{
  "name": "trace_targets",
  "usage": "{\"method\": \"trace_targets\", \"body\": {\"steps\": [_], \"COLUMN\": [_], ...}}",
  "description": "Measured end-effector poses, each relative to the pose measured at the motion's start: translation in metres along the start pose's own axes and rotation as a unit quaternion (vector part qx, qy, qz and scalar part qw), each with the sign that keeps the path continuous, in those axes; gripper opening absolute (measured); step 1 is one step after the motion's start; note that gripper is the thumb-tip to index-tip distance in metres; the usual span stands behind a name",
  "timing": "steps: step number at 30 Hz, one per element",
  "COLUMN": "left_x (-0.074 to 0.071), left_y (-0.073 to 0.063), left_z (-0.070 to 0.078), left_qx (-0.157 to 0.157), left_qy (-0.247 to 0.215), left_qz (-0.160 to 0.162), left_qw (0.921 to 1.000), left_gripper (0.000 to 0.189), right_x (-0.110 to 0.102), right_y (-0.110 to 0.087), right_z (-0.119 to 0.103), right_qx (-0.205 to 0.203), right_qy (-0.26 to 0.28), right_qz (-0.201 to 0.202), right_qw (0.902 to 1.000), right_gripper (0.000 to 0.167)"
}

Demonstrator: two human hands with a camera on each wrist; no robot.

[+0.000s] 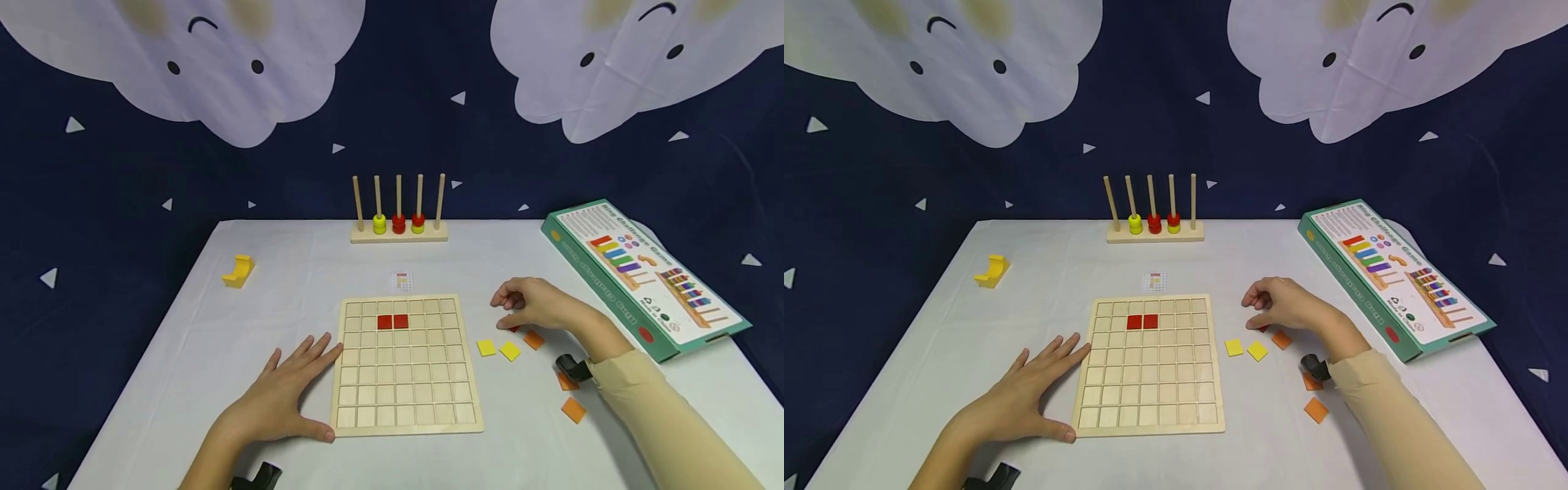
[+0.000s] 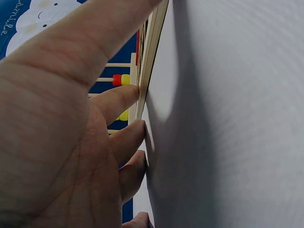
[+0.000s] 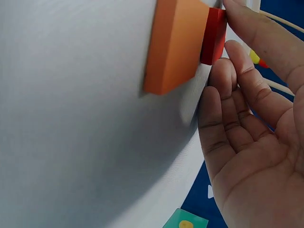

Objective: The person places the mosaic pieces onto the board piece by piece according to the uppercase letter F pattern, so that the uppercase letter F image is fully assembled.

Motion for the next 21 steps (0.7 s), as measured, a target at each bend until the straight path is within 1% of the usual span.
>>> {"method": "trace_targets", "body": {"steps": [7, 14, 21], "left_x": [0.000, -0.001, -0.001], "left_y": [0.000, -0.001, -0.001], "left_z": [0.001, 0.002, 0.000], "left_qx": [0.006, 0.010, 0.007], "left_qy": [0.000, 0.001, 0.003], "left_qz": [0.004, 0.006, 0.004], "left_qw": [1.0000, 0.9999, 1.0000], "left_gripper": [0.133, 0.133, 0.133], "right_x": [-0.002, -0.006, -0.007], "right_y": [0.002, -0.005, -0.010], "right_z": [0.001, 0.003, 0.006], "right_qx": [0.005, 0.000, 0.006], "right_qy": [-0.001, -0.010, 0.003], "right_qz": [-0.004, -0.021, -0.026], "right_qw": [1.0000, 0.9997, 0.9997], "right_gripper": [0.034, 0.039, 0.035]}}
Point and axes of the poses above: each hand's wrist, its own y-axis towards the middle knuckle, its own x-axis out of the palm, z = x × y, the point moved 2 cm from there along y, towards the middle knuckle, and after that the axes turned 7 degrees about -x, right-handed, at the moved point
